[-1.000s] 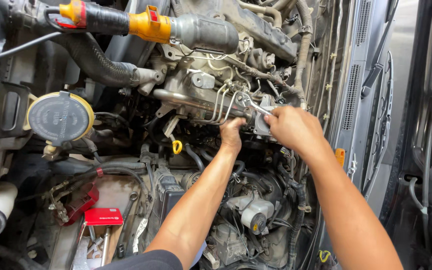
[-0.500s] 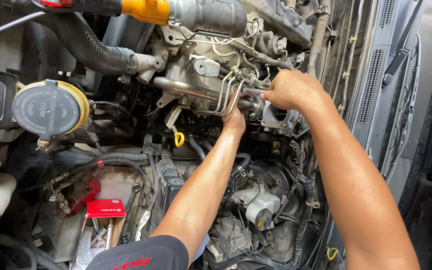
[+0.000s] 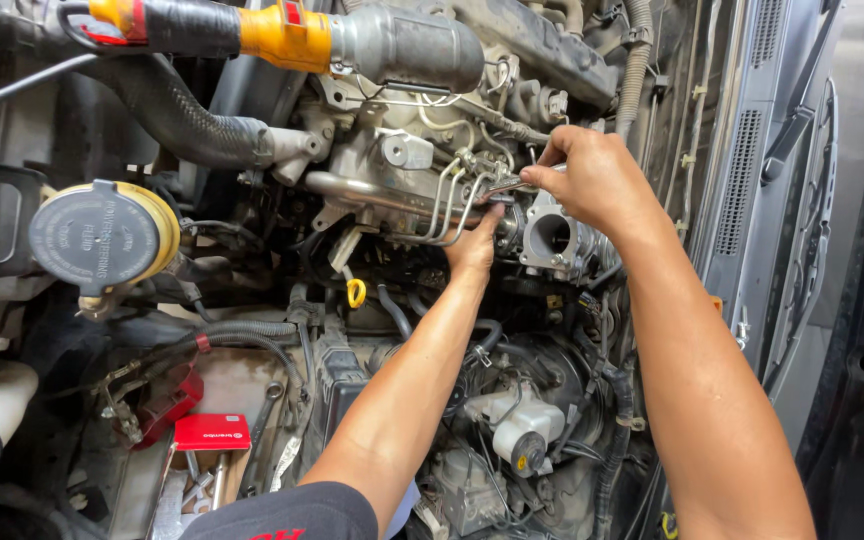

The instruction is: The person works in the open engine bay of a car, using a ratchet wrench with sockets to loosen and tighten bolts on the fuel rail and intake area of the engine. They reposition the wrench repeatedly, reach into the engine with their hands, and handle a white cloth resting on the engine.

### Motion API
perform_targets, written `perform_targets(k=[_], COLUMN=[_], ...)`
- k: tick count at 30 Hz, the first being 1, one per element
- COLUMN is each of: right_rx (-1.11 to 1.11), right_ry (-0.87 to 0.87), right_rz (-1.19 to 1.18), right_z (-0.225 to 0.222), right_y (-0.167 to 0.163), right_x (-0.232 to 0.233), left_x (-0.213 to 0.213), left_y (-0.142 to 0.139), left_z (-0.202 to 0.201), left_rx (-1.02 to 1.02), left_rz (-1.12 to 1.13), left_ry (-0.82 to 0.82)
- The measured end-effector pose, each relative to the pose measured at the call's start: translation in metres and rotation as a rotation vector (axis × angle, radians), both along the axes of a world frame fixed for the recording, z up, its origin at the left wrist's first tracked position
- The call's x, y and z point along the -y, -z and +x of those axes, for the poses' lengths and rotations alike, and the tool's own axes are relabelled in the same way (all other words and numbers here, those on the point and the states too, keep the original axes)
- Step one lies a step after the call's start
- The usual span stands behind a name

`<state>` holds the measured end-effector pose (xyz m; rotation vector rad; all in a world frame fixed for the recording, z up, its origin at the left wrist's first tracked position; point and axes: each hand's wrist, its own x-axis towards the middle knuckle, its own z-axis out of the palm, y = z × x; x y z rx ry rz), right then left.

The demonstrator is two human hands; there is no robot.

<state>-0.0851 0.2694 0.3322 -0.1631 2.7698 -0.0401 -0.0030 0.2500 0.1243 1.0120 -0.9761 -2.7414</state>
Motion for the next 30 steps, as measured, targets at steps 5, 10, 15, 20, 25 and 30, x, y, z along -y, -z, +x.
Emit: perform_targets(k=[5,10,15,20,25,30], right_rx=[-0.077,-0.117,-0.078,-0.219,-0.344,-0.24], right_ry=[0.001,-0.039,0.05,0.06,-0.187,-0.002], right_rz=[-0.072,-0.126,-0.047,-0.215,-0.006,0.025], right_z=[0.021,0.033,0.026,0.005,0.038,0.13], right_y=[-0.002,-0.001,0.002,0.006,0.007,0.028], right_x=[-0.003,-0.006,-0.005,0.005,0.003,0.001], left_x=[-0.014,-0.013,-0.013,-0.021,-0.029,-0.033], left_y=[0.001,-0.001,0.001,0.013,0.026,0.031], left_z=[-0.003,-0.004,-0.005,-0.006,-0.004,-0.007], left_rx=[0.101,0.112,0.15,0.138,0.096,0.235], left_rz=[0.076,-0.144,-0.118,-0.2,-0.109,-0.161], left_ry=[-0.074,-0.211,-0.073,-0.112,-0.05,-0.003])
